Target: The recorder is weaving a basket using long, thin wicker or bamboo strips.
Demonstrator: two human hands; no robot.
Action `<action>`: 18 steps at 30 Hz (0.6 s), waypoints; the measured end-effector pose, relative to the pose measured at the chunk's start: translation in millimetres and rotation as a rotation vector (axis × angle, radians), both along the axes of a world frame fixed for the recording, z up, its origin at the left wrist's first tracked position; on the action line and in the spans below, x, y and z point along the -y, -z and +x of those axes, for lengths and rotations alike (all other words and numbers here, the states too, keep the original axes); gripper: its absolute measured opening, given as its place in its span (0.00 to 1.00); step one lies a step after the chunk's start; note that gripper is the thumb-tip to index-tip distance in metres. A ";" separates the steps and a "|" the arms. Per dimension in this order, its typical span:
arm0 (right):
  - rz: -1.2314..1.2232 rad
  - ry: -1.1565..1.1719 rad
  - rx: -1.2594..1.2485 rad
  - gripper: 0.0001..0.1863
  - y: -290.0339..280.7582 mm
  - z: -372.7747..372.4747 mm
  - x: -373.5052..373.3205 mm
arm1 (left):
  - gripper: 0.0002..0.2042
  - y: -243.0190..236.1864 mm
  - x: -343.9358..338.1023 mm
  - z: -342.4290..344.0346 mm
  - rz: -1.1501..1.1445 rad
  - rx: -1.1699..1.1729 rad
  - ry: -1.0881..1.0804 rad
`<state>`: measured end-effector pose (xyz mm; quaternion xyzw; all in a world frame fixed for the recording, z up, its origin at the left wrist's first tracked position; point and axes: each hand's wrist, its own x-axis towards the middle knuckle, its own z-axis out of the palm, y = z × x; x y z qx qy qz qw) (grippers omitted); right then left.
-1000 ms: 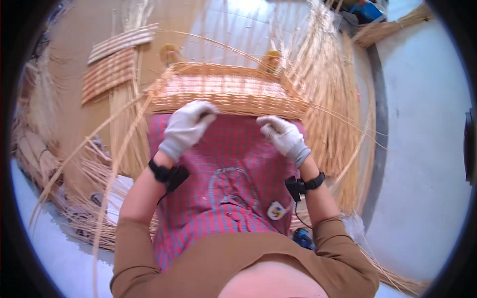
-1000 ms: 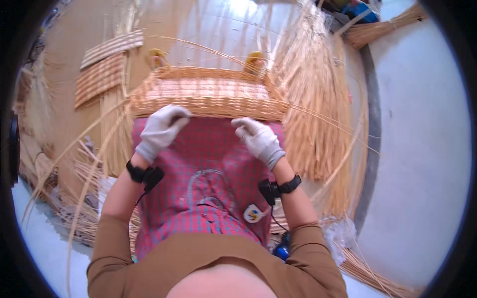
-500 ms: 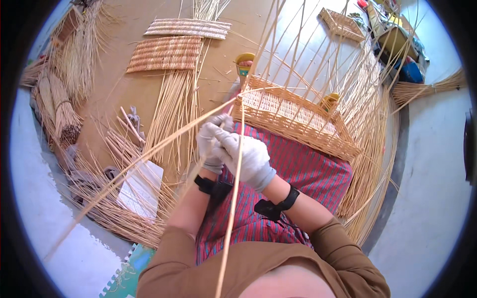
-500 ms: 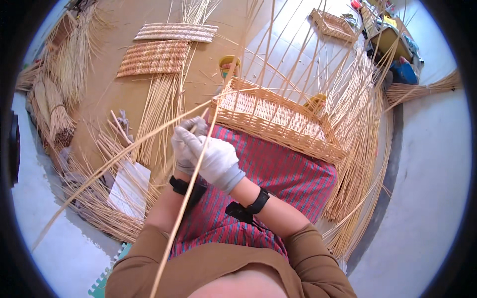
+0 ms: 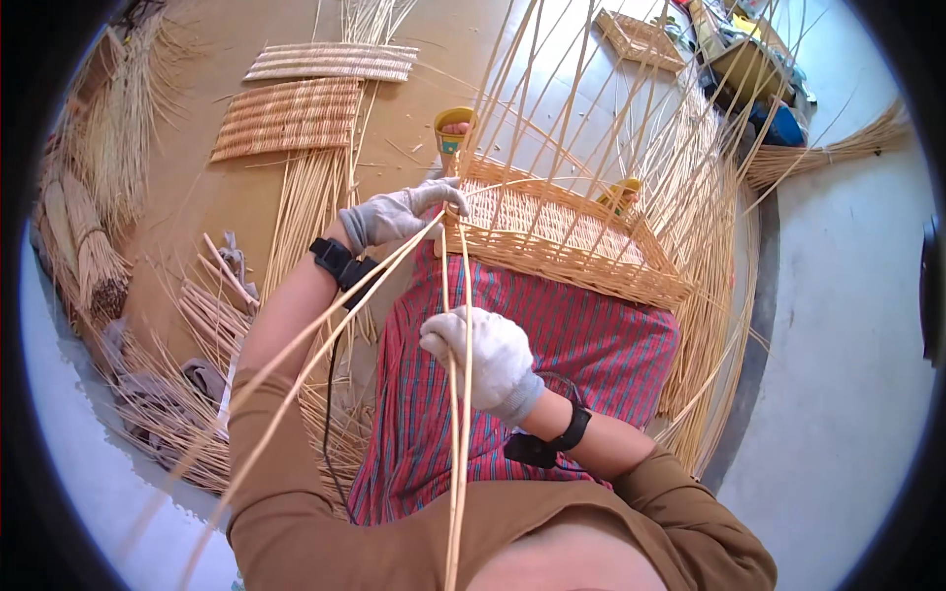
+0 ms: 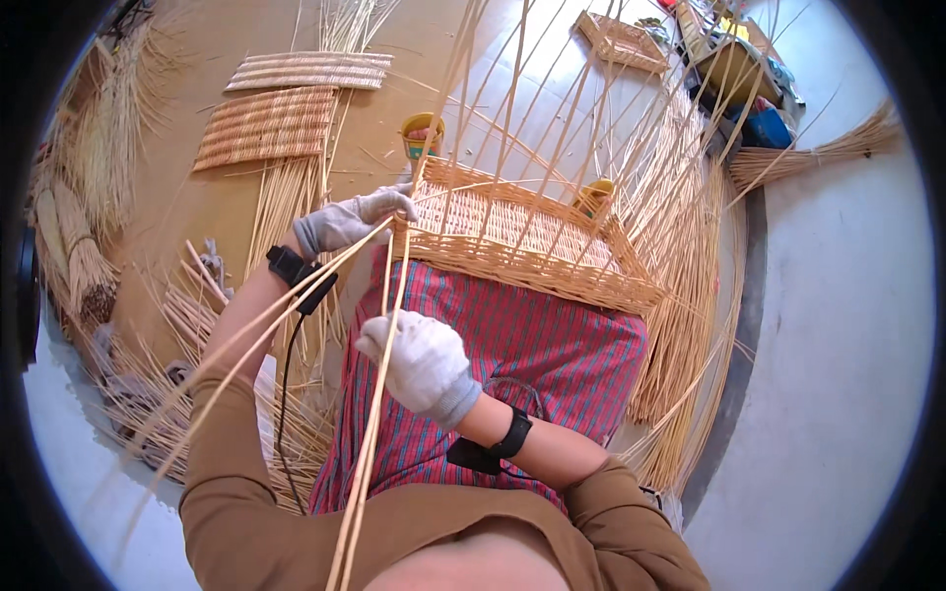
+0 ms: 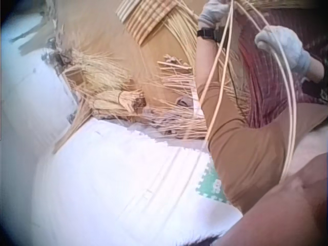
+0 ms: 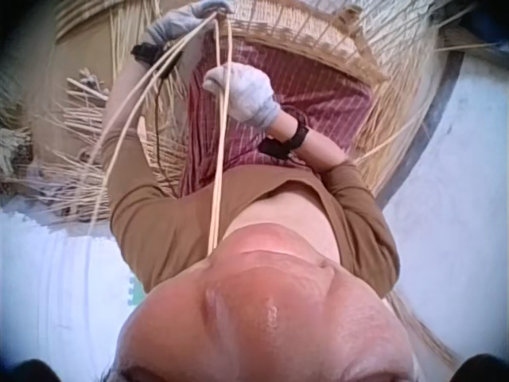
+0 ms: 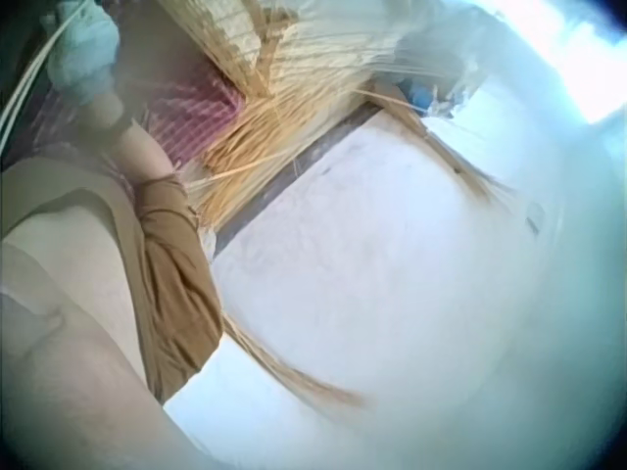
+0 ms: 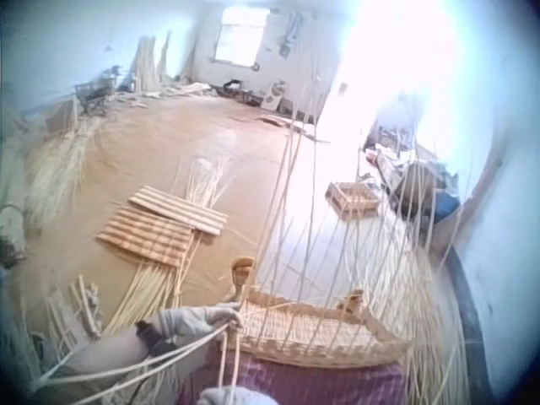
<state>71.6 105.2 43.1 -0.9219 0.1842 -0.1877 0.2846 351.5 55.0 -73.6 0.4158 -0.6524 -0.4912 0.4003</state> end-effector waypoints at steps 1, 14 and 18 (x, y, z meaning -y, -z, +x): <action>0.031 -0.041 -0.048 0.06 0.1 -8.0 5.4 | 0.16 -0.1 -4.7 -6.8 0.049 -0.090 -0.034; 0.945 0.829 0.564 0.05 89.3 -51.1 143.5 | 0.14 35.0 -17.0 -92.6 -0.120 -0.230 -0.859; -0.074 0.286 0.314 0.24 30.5 73.9 167.9 | 0.13 42.1 -9.9 -109.3 -0.091 -0.456 -0.963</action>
